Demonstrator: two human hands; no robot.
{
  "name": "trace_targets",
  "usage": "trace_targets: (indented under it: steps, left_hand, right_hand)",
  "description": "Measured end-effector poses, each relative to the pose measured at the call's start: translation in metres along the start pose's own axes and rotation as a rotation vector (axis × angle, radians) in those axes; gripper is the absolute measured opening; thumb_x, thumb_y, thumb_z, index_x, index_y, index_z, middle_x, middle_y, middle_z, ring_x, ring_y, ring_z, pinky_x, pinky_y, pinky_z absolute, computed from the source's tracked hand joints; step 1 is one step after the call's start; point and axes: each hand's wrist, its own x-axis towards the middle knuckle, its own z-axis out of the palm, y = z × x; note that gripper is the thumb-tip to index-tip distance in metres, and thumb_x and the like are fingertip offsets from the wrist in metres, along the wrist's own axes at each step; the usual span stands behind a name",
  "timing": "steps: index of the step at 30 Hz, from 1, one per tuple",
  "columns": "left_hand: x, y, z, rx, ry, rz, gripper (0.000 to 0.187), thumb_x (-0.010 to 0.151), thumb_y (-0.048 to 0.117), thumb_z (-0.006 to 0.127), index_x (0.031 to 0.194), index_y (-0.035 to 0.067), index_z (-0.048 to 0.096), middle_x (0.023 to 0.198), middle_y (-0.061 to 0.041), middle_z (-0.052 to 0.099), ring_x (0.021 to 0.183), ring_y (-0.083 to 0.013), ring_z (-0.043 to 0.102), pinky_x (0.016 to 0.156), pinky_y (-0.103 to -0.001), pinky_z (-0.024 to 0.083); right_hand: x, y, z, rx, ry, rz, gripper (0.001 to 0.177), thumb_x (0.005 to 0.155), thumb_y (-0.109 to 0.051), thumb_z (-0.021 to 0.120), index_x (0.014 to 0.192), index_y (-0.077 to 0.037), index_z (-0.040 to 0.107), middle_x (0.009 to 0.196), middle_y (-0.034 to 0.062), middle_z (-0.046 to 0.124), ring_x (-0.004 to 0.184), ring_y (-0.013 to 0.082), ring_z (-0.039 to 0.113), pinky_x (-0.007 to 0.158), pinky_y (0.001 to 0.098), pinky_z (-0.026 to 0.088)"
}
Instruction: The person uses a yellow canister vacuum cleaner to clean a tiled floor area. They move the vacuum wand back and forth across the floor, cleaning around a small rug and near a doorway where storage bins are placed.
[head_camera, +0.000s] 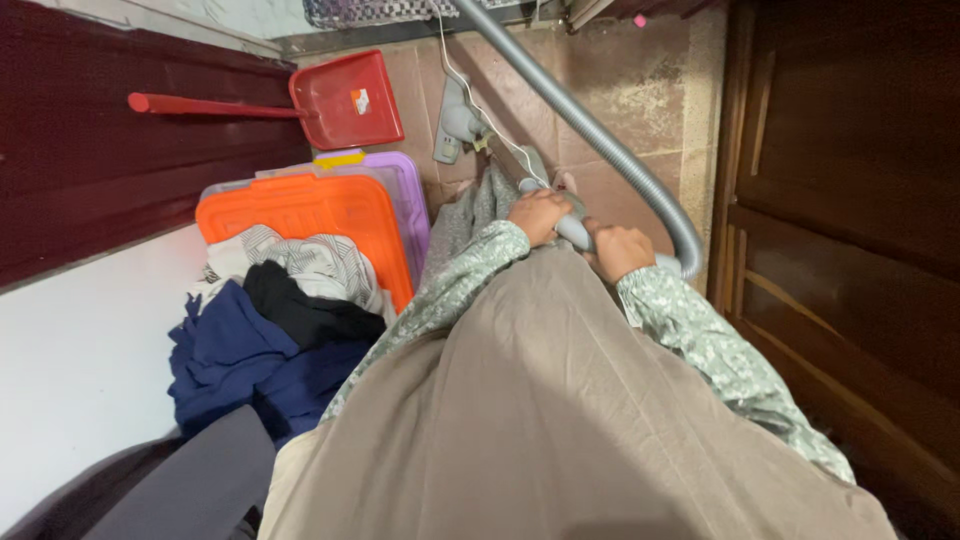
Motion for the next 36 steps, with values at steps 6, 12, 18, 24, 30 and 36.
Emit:
trace_targets:
  steps: [6, 12, 18, 24, 30, 36]
  left_hand:
    - [-0.001, 0.007, 0.028, 0.023, -0.218, 0.071, 0.036, 0.070, 0.021, 0.083, 0.103, 0.014, 0.071, 0.109, -0.005, 0.070, 0.113, -0.0285, 0.063, 0.098, -0.046, 0.049]
    - [0.002, 0.050, 0.061, 0.005, -0.270, 0.188, 0.024, 0.081, 0.019, 0.079, 0.104, 0.016, 0.071, 0.109, -0.002, 0.072, 0.113, -0.0288, 0.065, 0.097, -0.046, 0.051]
    - [0.006, 0.115, 0.051, -0.028, -0.350, 0.251, 0.038, 0.065, 0.013, 0.080, 0.102, 0.016, 0.071, 0.108, -0.001, 0.072, 0.114, -0.0270, 0.064, 0.098, -0.044, 0.051]
    - [0.004, 0.107, 0.049, -0.035, -0.347, 0.254, 0.042, 0.065, 0.013, 0.081, 0.105, 0.016, 0.070, 0.107, -0.003, 0.072, 0.113, -0.0277, 0.064, 0.100, -0.048, 0.049]
    - [0.003, 0.049, 0.042, 0.045, -0.249, 0.224, 0.041, 0.066, 0.014, 0.080, 0.106, 0.015, 0.070, 0.109, -0.005, 0.072, 0.110, -0.0287, 0.068, 0.091, -0.043, 0.055]
    - [-0.004, -0.021, 0.007, 0.088, -0.047, 0.168, 0.022, 0.074, 0.012, 0.071, 0.095, 0.017, 0.076, 0.095, -0.006, 0.074, 0.095, -0.0291, 0.069, 0.086, -0.043, 0.054]
  right_hand:
    - [-0.036, 0.000, 0.023, 0.177, 0.006, 0.094, 0.046, 0.087, -0.026, 0.073, 0.130, -0.018, 0.062, 0.095, 0.0229, 0.074, 0.091, 0.0421, 0.072, 0.081, 0.0550, 0.055]
    - [-0.099, 0.009, 0.023, 0.294, -0.021, 0.245, 0.055, 0.084, -0.024, 0.074, 0.137, -0.018, 0.059, 0.097, 0.0243, 0.074, 0.094, 0.0440, 0.071, 0.085, 0.0532, 0.055]
    - [-0.145, 0.015, 0.019, 0.305, -0.032, 0.374, 0.054, 0.086, -0.032, 0.073, 0.137, -0.021, 0.061, 0.095, 0.0212, 0.075, 0.091, 0.0408, 0.074, 0.086, 0.0510, 0.057]
    - [-0.131, 0.024, 0.027, 0.236, -0.046, 0.306, 0.061, 0.082, -0.035, 0.074, 0.139, -0.021, 0.059, 0.092, 0.0216, 0.076, 0.089, 0.0421, 0.073, 0.085, 0.0523, 0.057]
    - [-0.086, 0.014, 0.047, 0.317, 0.008, 0.266, 0.058, 0.083, -0.030, 0.074, 0.138, -0.020, 0.060, 0.095, 0.0212, 0.075, 0.092, 0.0419, 0.073, 0.086, 0.0530, 0.056]
    - [-0.009, -0.018, 0.067, 0.308, 0.108, 0.154, 0.060, 0.083, -0.030, 0.076, 0.138, -0.013, 0.059, 0.096, 0.0251, 0.074, 0.089, 0.0447, 0.072, 0.081, 0.0551, 0.055]
